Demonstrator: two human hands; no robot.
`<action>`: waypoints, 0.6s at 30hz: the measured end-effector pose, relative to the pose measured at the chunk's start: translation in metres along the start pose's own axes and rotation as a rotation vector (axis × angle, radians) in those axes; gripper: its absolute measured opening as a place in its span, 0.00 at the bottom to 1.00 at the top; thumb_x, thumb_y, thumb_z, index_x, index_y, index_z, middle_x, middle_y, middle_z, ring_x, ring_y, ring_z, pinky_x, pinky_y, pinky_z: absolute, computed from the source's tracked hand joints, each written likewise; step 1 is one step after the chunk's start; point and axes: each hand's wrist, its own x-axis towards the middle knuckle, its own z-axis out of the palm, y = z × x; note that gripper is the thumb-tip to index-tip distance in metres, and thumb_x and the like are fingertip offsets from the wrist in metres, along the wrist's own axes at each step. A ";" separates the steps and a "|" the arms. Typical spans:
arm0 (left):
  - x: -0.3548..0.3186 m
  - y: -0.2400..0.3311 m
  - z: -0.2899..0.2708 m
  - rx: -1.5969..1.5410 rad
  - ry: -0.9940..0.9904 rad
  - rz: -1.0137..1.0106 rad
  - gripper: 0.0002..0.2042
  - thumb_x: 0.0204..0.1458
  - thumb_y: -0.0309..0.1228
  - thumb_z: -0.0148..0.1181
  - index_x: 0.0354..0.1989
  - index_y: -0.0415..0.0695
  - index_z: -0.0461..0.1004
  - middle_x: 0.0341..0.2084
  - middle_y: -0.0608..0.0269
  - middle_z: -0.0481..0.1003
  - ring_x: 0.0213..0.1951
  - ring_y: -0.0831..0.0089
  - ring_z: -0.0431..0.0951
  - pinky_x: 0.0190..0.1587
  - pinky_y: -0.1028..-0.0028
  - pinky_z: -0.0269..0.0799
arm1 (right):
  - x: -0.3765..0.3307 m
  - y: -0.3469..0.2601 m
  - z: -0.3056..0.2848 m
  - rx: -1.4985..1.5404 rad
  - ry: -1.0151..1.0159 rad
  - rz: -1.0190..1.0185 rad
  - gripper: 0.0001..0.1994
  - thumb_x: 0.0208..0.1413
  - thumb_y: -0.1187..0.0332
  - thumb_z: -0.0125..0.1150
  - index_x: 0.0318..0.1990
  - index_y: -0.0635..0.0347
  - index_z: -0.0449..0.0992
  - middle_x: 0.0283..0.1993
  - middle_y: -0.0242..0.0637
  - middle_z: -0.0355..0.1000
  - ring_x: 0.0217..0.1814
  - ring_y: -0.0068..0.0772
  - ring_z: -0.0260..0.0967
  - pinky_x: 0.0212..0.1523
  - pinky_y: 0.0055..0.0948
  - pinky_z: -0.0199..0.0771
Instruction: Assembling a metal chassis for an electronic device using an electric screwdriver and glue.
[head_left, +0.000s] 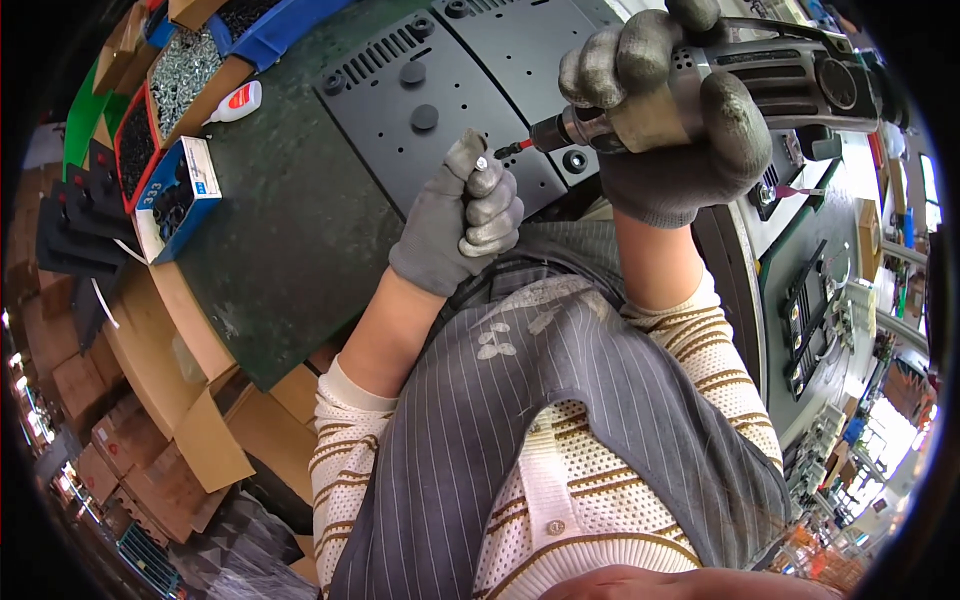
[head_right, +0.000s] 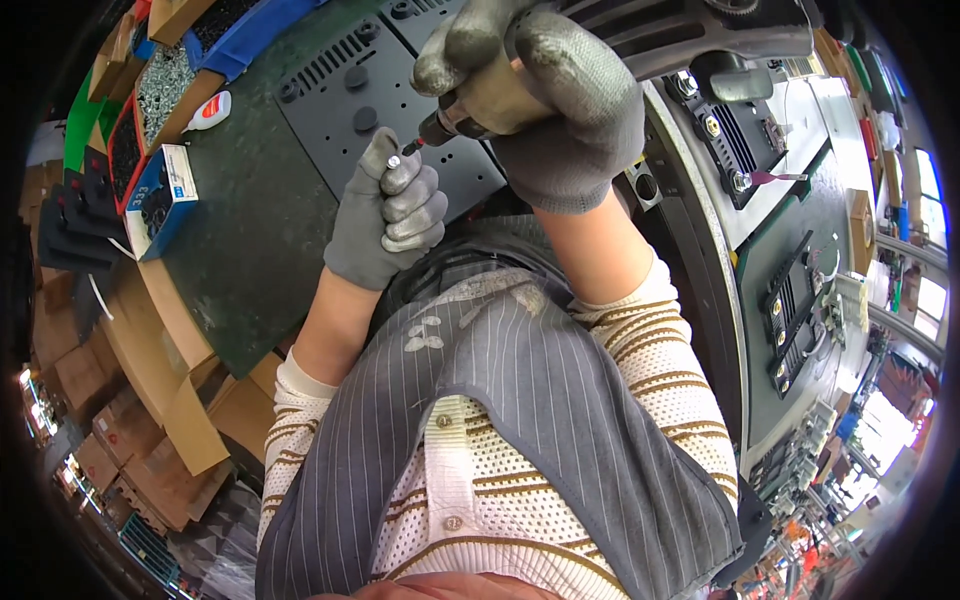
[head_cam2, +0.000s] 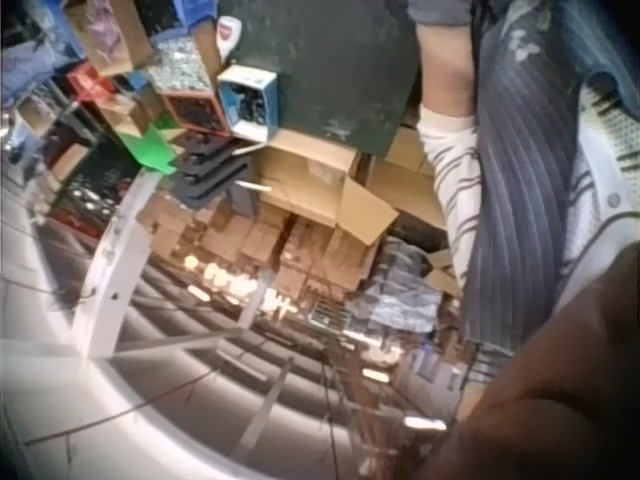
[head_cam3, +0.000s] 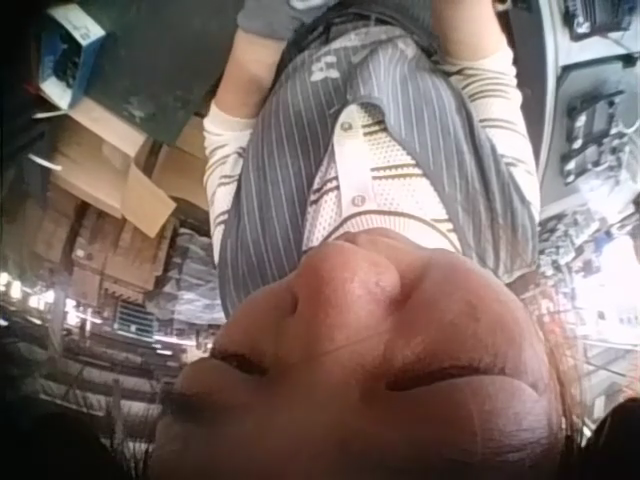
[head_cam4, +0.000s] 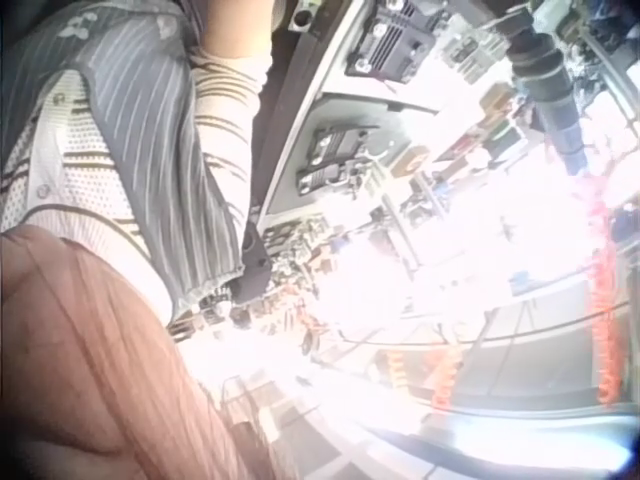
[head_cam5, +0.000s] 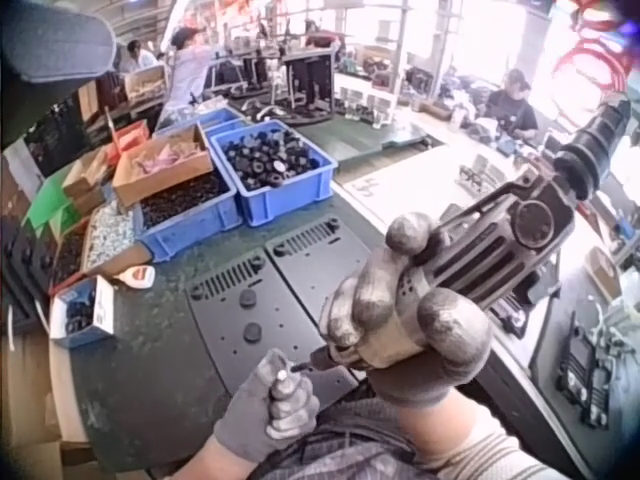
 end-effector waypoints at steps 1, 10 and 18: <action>0.000 -0.001 0.000 -0.002 0.001 0.001 0.21 0.59 0.49 0.52 0.18 0.50 0.62 0.10 0.72 0.55 0.09 0.82 0.52 0.09 0.83 0.47 | -0.001 0.000 0.002 0.000 0.028 0.055 0.25 0.50 0.65 0.60 0.56 0.61 0.64 0.37 0.41 0.72 0.32 0.42 0.72 0.34 0.38 0.75; 0.003 -0.005 0.014 0.019 0.083 -0.016 0.23 0.60 0.51 0.49 0.17 0.51 0.62 0.09 0.72 0.56 0.09 0.82 0.54 0.09 0.84 0.50 | -0.004 -0.003 -0.061 -0.206 -0.244 0.246 0.19 0.51 0.61 0.55 0.48 0.62 0.67 0.37 0.42 0.71 0.38 0.41 0.71 0.37 0.39 0.73; 0.007 0.000 0.013 0.147 0.131 -0.110 0.23 0.59 0.52 0.50 0.18 0.50 0.56 0.08 0.72 0.50 0.08 0.82 0.49 0.10 0.81 0.45 | 0.009 -0.015 -0.036 -0.269 -0.458 0.122 0.25 0.49 0.63 0.59 0.54 0.60 0.63 0.32 0.37 0.70 0.28 0.36 0.67 0.32 0.34 0.68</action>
